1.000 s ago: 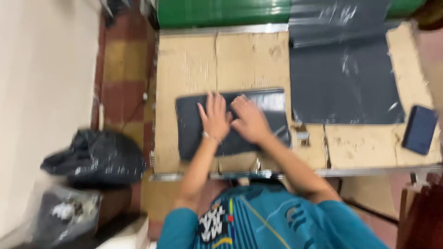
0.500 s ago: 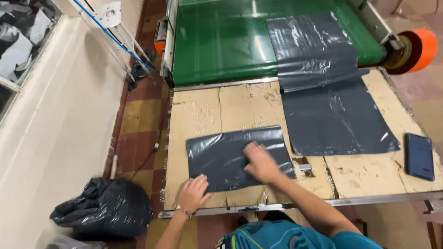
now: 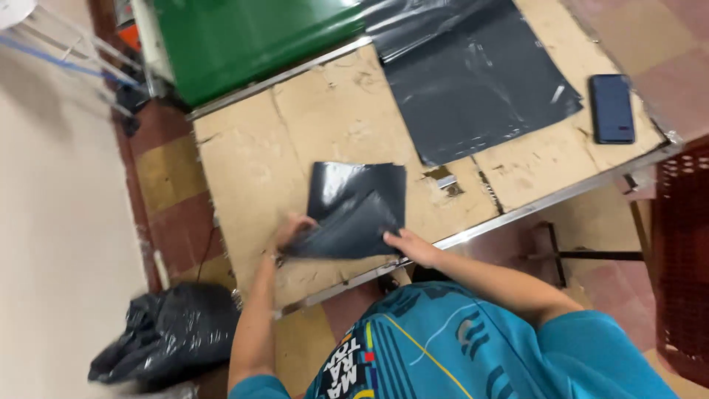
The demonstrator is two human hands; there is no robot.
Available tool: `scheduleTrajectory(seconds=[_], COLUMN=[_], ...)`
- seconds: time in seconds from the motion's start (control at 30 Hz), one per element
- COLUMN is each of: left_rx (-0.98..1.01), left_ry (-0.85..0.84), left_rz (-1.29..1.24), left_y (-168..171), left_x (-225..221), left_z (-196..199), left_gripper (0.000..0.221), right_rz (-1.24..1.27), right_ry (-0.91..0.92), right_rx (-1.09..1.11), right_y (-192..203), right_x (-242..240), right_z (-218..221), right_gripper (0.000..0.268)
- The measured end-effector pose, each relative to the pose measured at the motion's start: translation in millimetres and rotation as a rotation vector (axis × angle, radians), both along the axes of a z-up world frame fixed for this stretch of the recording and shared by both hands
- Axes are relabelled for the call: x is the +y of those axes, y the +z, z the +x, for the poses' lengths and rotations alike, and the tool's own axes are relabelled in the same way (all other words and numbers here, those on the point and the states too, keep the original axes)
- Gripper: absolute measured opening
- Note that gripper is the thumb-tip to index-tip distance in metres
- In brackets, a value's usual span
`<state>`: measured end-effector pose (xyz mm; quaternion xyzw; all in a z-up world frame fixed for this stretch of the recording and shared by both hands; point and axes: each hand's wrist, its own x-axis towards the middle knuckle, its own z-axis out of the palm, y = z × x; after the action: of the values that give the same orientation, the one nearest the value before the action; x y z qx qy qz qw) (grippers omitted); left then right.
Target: Collect plastic bags from a conveyor belt, fold them, and stack them into a plastic crate.
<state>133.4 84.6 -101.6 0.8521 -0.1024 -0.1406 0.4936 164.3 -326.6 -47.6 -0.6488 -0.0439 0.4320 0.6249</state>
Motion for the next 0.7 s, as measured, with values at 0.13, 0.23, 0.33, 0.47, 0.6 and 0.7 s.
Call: scheduleTrajectory(seconds=[0.13,0.23,0.33,0.47,0.6,0.7], left_rx=[0.33,0.064,0.204,-0.314,-0.603,-0.532], left_ry=[0.708,0.787,0.943,1.032,0.817,0.456], left_rz=[-0.285,0.264,0.402,0.923,0.804,0.608], left_y=[-6.6,39.9,65.2,84.3,121.1,148.9], left_x=[-28.9,-56.8,-41.1,-29.8,-145.6,-268.2], left_z=[-32.0,-42.0,-51.3,-50.3,42.9,117.8], left_gripper=[0.058,0.031,0.048,0.045,0.058,0.066], right_rz=[0.106,0.074,0.13,-0.318,-0.99,-1.234], right_ry=[-0.432,-0.302,-0.073,-0.279,-0.43,-0.399], right_rx=[0.463,0.481,0.111,-0.703,-1.226,-1.08], right_y=[8.0,26.1,76.7,63.3,17.3,2.9], right_x=[7.7,-16.5,-56.7,-138.2,-225.8,-256.6], right_z=[21.7,35.6,84.1,193.7,322.0,380.2], right_gripper=[0.067,0.061,0.05,0.037,0.034,0.053])
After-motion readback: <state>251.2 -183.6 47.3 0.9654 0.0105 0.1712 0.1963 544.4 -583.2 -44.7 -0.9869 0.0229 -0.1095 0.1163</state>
